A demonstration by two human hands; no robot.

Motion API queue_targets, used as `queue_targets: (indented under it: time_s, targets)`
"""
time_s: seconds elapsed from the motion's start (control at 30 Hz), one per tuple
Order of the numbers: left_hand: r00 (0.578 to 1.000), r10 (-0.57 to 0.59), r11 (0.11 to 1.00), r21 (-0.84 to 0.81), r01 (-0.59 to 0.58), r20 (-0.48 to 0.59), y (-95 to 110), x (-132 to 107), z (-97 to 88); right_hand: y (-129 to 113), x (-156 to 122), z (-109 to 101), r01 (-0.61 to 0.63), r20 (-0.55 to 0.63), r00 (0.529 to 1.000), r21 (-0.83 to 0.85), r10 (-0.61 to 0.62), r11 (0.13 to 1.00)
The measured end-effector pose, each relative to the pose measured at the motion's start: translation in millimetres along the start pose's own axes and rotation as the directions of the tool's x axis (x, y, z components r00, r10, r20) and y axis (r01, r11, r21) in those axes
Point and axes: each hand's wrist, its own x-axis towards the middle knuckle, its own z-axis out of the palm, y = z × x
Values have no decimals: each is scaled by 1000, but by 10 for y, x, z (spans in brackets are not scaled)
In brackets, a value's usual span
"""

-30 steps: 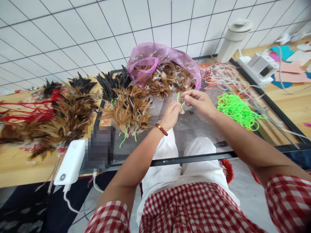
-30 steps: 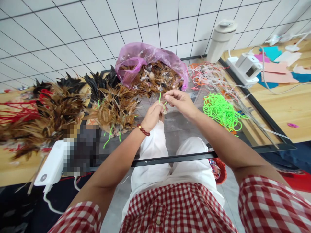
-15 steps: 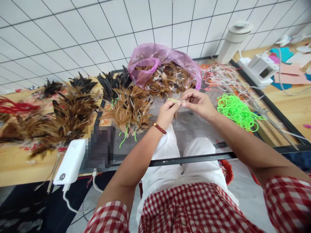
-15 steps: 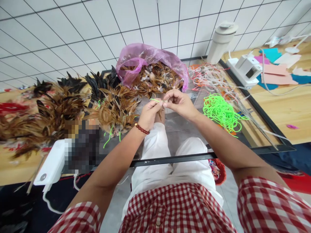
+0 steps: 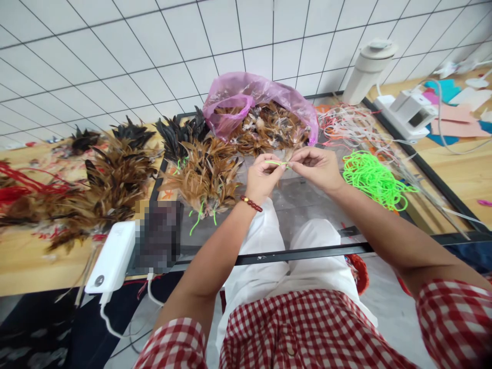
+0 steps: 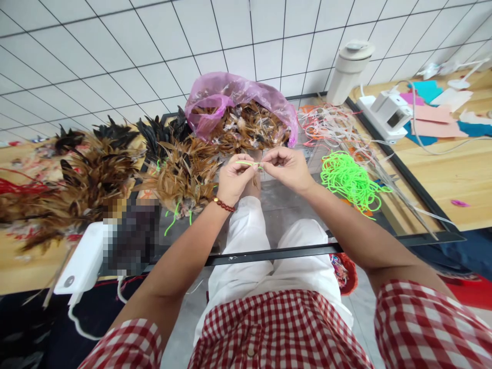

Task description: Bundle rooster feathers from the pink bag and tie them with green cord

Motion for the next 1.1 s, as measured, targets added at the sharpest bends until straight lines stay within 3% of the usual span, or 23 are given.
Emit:
queue_targets:
  time_s: [0.13,0.27,0.4,0.6,0.83,0.9,0.97,1.1]
  targets:
    - [970,227,945,262,-198,-85,38,-25,-21,-21,-71,102,36,-21,999,9,-36,999]
    - [943,328,925,222,-308,-59,-32,-39,-22,-63,-111,159,94,11,995,3,-94,996]
    - [958,258,957,166,-236,-122,-105,-46,-16,-104,-137,200,-57,77,996,137,47,989]
    - [954,259,963,116,-243,-154,-110,-59,-7,-115,-130,259,-280,119,960,390,254,877]
    - [961,228,971,109,-212,-156,-101,-62,-6,-85,-56,192,-523,217,850,458,480,719]
    - [966,214,975,95,-201,-143,-79,-63,2,-70,-46,178,-548,226,833,455,504,702]
    - [977,159,987,34,-155,-142,-54,-65,30,-56,-45,178,-524,195,847,465,495,714]
    - [984,-128,980,-166,107,-122,-19,-68,117,-41,-58,203,-418,128,904,464,408,781]
